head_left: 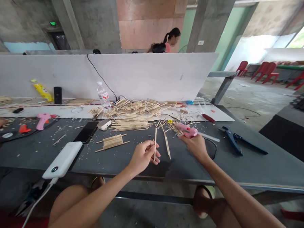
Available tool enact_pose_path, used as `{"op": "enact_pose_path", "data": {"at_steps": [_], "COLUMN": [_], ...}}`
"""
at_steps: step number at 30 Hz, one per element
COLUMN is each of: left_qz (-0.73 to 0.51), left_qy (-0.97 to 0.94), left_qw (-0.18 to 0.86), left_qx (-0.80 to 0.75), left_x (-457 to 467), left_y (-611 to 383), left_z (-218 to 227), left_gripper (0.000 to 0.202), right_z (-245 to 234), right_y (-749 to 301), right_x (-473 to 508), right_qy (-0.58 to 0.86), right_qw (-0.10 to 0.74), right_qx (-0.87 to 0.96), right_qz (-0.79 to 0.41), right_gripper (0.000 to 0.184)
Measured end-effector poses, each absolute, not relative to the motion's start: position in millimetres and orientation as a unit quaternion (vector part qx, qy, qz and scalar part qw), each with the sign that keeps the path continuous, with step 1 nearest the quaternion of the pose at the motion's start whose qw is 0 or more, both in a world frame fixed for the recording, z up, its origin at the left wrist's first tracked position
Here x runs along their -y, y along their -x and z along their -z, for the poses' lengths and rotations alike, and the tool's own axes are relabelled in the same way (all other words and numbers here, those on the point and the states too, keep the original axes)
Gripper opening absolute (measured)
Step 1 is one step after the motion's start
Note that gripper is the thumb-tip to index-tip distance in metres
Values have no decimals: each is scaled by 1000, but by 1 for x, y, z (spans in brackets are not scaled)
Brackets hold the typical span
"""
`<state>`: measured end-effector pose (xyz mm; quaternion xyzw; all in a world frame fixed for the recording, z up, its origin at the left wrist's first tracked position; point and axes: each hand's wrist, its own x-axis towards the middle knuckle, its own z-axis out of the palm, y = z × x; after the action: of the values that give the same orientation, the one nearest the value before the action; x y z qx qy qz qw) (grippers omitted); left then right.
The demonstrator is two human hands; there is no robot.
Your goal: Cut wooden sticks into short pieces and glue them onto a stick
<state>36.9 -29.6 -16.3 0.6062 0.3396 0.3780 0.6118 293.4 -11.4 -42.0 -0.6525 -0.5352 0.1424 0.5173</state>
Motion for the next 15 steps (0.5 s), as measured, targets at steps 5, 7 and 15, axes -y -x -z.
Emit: {"op": "enact_pose_path", "data": {"at_steps": [5,7,15], "left_qz": [-386,-393,-439], "left_qy": [-611,-618,-624], "left_qw": [597,579,512], "left_qx": [-348,-358,-396], "left_x": [26,23,5], "left_y": [-35,-32,-18], "left_z": [18,17,13], "left_gripper": [39,39,36], "right_z": [44,44,54], "right_y": [-329,-341,-376], "right_x": [-7,-15,-60], "right_qy": [773,790,828], "right_qw": [403,386,368], "right_qx": [489,476,414], "right_qz": [-41,-1,-86], "right_gripper": [34,42,40]}}
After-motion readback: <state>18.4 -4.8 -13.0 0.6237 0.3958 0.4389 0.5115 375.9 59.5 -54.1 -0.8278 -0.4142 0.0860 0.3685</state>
